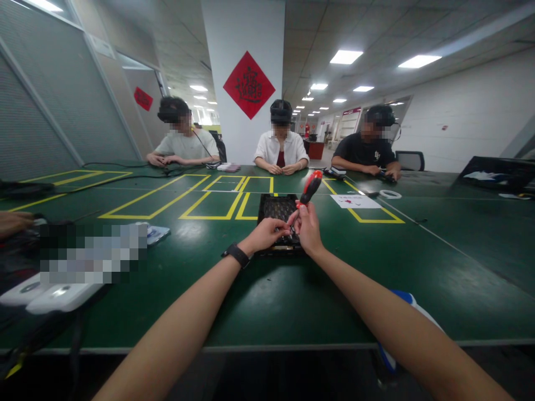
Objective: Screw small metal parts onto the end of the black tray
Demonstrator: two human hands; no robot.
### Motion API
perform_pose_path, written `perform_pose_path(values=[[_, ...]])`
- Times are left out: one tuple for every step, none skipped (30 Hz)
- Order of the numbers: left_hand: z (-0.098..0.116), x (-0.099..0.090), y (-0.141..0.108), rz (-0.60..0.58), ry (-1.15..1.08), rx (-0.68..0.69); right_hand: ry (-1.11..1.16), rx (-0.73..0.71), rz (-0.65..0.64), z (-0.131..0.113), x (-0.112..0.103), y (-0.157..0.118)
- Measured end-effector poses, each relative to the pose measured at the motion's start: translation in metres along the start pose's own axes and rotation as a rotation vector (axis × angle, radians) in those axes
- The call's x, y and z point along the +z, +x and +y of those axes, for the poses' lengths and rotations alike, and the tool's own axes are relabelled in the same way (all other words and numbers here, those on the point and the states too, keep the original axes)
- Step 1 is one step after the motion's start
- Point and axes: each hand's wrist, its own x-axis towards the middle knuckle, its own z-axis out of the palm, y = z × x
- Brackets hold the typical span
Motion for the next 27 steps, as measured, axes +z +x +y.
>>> perform_pose_path(values=[[0.0002, 0.0001, 0.0001, -0.017, -0.009, 0.015, 0.010, -0.014, -0.016, 0.0000, 0.0000, 0.0000], [0.0005, 0.0004, 0.0003, -0.027, -0.020, 0.025, 0.016, -0.031, -0.027, 0.0001, -0.0001, 0.0000], [0.0008, 0.0009, 0.0005, -0.025, -0.034, 0.027, 0.015, -0.047, -0.029, 0.0004, -0.0003, -0.0001], [0.0010, 0.0015, 0.0006, -0.017, -0.047, 0.020, 0.006, -0.060, -0.022, 0.0006, -0.0005, -0.0002], [0.0011, 0.0021, 0.0008, -0.006, -0.058, 0.005, -0.006, -0.070, -0.011, 0.0008, -0.0007, -0.0004], [0.0011, 0.0026, 0.0008, 0.008, -0.065, -0.016, -0.018, -0.077, -0.003, 0.0009, -0.0009, -0.0005], [0.0009, 0.0031, 0.0009, 0.019, -0.067, -0.037, -0.027, -0.082, 0.004, 0.0009, -0.0011, -0.0007], [0.0007, 0.0033, 0.0008, 0.024, -0.067, -0.053, -0.033, -0.084, 0.009, 0.0008, -0.0011, -0.0008], [0.0005, 0.0034, 0.0007, 0.026, -0.065, -0.061, -0.035, -0.084, 0.011, 0.0006, -0.0012, -0.0009], [0.0003, 0.0033, 0.0006, 0.026, -0.060, -0.061, -0.032, -0.082, 0.013, 0.0004, -0.0011, -0.0009], [0.0002, 0.0031, 0.0004, 0.024, -0.055, -0.053, -0.027, -0.079, 0.013, 0.0002, -0.0011, -0.0008], [0.0001, 0.0028, 0.0003, 0.018, -0.051, -0.039, -0.017, -0.075, 0.010, 0.0000, -0.0009, -0.0006], [0.0001, 0.0025, 0.0001, 0.011, -0.046, -0.020, -0.005, -0.069, 0.005, 0.0001, -0.0008, -0.0004], [0.0000, 0.0022, 0.0000, 0.003, -0.045, 0.001, 0.008, -0.060, -0.002, 0.0002, -0.0007, -0.0001], [0.0000, 0.0020, 0.0000, -0.008, -0.049, 0.023, 0.022, -0.050, -0.008, 0.0005, -0.0005, 0.0003], [-0.0001, 0.0019, 0.0000, -0.021, -0.059, 0.042, 0.033, -0.041, -0.012, 0.0010, -0.0004, 0.0006], [-0.0002, 0.0019, 0.0000, -0.031, -0.071, 0.057, 0.040, -0.035, -0.012, 0.0015, -0.0003, 0.0009], [-0.0002, 0.0020, 0.0001, -0.034, -0.081, 0.065, 0.041, -0.034, -0.007, 0.0020, -0.0003, 0.0012], [-0.0003, 0.0023, 0.0001, -0.032, -0.087, 0.063, 0.037, -0.039, 0.004, 0.0024, -0.0002, 0.0013], [-0.0005, 0.0026, 0.0002, -0.025, -0.091, 0.051, 0.029, -0.048, 0.017, 0.0027, -0.0002, 0.0013], [-0.0007, 0.0030, 0.0001, -0.014, -0.095, 0.032, 0.020, -0.058, 0.030, 0.0027, -0.0001, 0.0012], [-0.0010, 0.0035, 0.0001, -0.002, -0.100, 0.011, 0.011, -0.068, 0.040, 0.0026, 0.0000, 0.0011], [-0.0014, 0.0038, -0.0001, 0.008, -0.107, -0.010, 0.004, -0.075, 0.046, 0.0024, 0.0001, 0.0009], [-0.0019, 0.0041, -0.0003, 0.016, -0.113, -0.024, 0.003, -0.080, 0.046, 0.0020, 0.0002, 0.0007], [-0.0023, 0.0041, -0.0005, 0.023, -0.117, -0.032, 0.006, -0.082, 0.042, 0.0015, 0.0004, 0.0006], [-0.0026, 0.0039, -0.0007, 0.026, -0.120, -0.031, 0.014, -0.083, 0.034, 0.0011, 0.0005, 0.0004], [-0.0026, 0.0035, -0.0009, 0.024, -0.122, -0.025, 0.026, -0.082, 0.024, 0.0008, 0.0005, 0.0003]])
